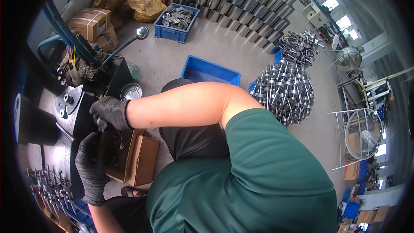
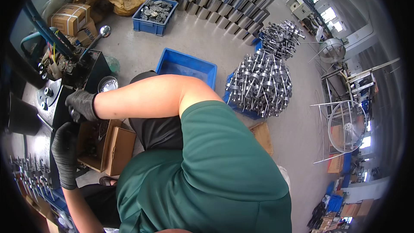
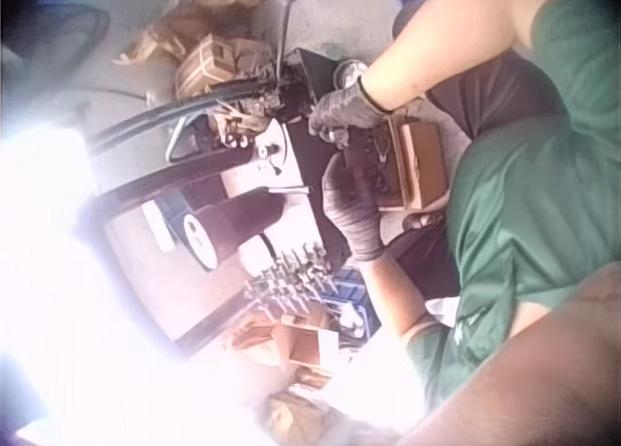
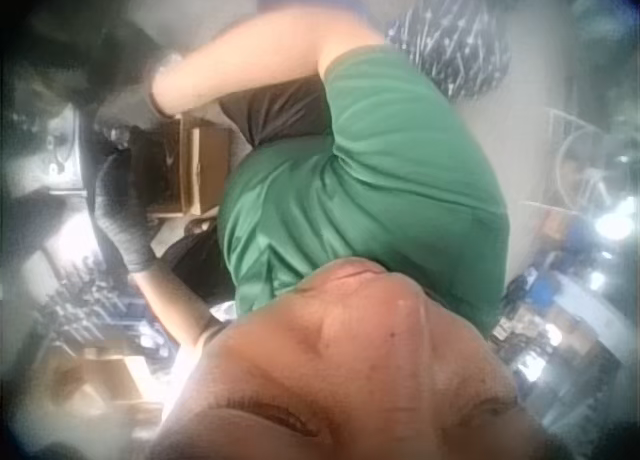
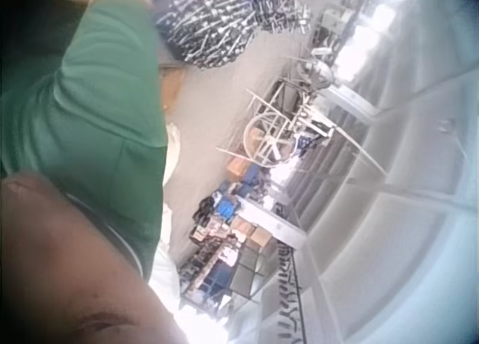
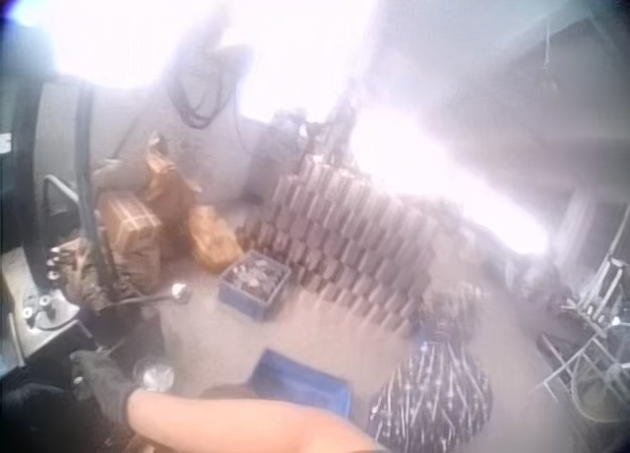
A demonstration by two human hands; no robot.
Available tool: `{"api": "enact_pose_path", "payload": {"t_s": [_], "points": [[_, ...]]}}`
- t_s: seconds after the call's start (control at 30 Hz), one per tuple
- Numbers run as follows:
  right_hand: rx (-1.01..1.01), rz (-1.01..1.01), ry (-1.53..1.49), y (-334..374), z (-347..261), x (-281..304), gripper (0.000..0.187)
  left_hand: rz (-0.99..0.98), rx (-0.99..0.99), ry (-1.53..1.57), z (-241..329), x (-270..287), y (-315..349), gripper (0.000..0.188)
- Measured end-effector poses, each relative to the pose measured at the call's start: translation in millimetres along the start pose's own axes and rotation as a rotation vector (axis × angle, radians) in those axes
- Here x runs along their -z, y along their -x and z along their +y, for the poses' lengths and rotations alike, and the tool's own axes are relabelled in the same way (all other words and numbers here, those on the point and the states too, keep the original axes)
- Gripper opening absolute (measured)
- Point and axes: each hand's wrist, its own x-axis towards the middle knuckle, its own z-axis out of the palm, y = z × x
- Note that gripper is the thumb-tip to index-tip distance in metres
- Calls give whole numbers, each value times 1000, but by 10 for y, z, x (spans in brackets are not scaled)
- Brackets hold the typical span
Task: Assembling and pressing metal components using a mechanical press.
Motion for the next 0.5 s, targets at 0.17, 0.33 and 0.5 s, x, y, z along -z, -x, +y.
{"api": "enact_pose_path", "payload": {"t_s": [0.17,0.33,0.5], "points": [[85,214,-255,68,-452,893,18,-77,64,50,38,-124,44,34],[340,211,-543,332,-1104,1891,13,-114,137,110,-121,23,88,35],[743,454,-250,1729,-1353,2968,20,-100,140,81,-194,110,165,36]]}}
